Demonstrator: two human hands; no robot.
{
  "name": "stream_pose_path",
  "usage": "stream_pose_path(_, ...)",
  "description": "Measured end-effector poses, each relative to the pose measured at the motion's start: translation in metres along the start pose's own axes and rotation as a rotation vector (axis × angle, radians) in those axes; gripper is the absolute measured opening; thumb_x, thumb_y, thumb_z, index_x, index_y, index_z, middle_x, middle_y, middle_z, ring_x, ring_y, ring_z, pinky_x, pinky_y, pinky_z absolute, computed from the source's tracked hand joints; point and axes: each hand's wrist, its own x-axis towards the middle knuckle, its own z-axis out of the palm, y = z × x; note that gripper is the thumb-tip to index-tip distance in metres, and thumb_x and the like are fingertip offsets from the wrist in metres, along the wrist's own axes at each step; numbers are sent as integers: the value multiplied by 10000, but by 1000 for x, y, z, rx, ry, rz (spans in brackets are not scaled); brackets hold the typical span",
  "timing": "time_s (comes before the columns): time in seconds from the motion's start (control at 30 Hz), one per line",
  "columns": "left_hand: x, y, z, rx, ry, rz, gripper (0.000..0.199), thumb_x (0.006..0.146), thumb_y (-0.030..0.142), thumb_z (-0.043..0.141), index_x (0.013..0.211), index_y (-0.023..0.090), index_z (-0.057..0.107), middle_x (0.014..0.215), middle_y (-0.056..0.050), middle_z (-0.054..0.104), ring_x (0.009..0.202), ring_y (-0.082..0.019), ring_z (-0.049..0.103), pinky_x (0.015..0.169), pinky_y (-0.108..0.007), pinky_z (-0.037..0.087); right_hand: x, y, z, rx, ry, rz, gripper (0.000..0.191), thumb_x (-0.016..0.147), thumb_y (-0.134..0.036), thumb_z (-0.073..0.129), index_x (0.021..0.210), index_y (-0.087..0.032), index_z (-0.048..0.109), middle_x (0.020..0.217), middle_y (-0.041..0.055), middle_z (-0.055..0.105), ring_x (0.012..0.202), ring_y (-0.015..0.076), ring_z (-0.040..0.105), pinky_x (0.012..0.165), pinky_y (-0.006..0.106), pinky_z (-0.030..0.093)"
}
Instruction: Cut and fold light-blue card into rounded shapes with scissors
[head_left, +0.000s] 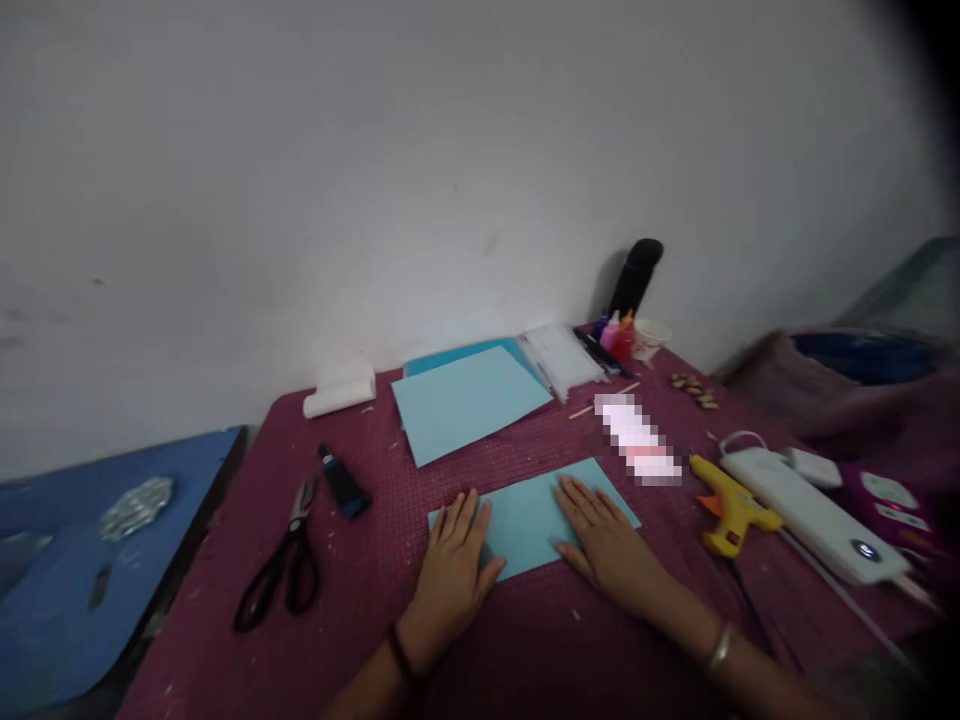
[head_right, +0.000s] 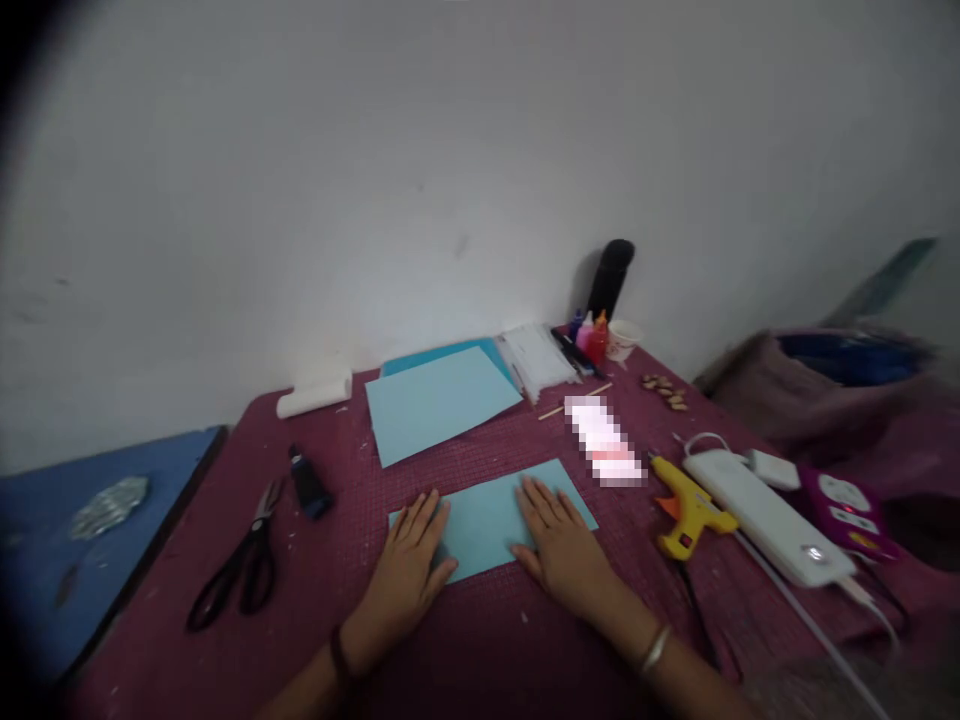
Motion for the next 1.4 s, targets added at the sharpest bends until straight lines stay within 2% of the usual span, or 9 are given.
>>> stream_pose_path(0.07,-1,2,-5,31,95,-56,678,903,414,477,1486,179,225,1548,-134,254,1424,-291,210,1107,-512,273,-3,5,5,-17,51,-22,642,926,-461,429,1475,-159,290,1518,137,313,1399,270,293,1120,492,277)
stream_pose_path(0.17,-3,3,-10,81,200,-33,663,899,398,490,1480,190,247,1560,-136,215,1437,-309,152,1123,-540,227,-4,7,8,-16,77,-33,607,937,-430,413,1472,-167,300,1504,121,349,1386,253,323,1113,474,305)
stream_pose_path(0.23,-2,1,-9,82,160,3,654,892,407,502,1472,211,273,1560,-126,222,1430,-316,179,1116,-541,242,-3,6,8,-11,74,-24,598,938,-425,410,1466,-162,313,1500,118,360,1387,249,323,1117,469,303)
stream_pose_path(0.4,1,-9,6,54,-72,103,606,901,462,457,1457,265,318,1528,-88,314,1378,-304,324,1078,-531,308,-1,-5,-6,11,3,56,586,928,-399,437,1442,-128,361,1511,143,327,1404,262,280,1131,477,267)
stream_pose_path(0.57,5,-18,23,110,-2,124,569,914,451,402,1431,216,389,1511,-101,343,1372,-313,331,1081,-536,277,0,-9,-25,73,-117,121,704,907,-518,441,1469,-117,299,1544,161,225,1428,278,207,1161,464,181)
stream_pose_path(0.73,6,-18,22,124,13,112,571,899,460,380,1399,192,450,1495,-110,375,1359,-321,351,1081,-510,275,-19,-7,-31,73,-128,208,781,891,-593,416,1474,-91,278,1552,202,163,1437,310,148,1167,461,141)
stream_pose_path(0.93,5,-17,20,135,50,-14,665,885,477,281,1368,59,466,1469,-196,388,1324,-332,394,1084,-515,254,-47,-7,-39,75,-127,236,769,893,-583,424,1475,-102,275,1556,209,144,1443,313,113,1168,463,133)
stream_pose_path(1.23,8,-25,20,75,60,-51,608,900,454,263,1364,116,464,1444,-138,447,1325,-290,396,1092,-517,249,-67,-10,-48,96,-131,266,743,885,-544,476,1466,-117,297,1557,197,151,1443,305,120,1165,467,149)
stream_pose_path(1.4,6,-23,23,116,87,-142,718,891,501,227,1368,3,424,1460,-217,390,1353,-339,338,1089,-523,247,-67,-11,-52,110,-137,280,740,881,-538,486,1465,-121,303,1556,199,164,1440,312,135,1162,477,150)
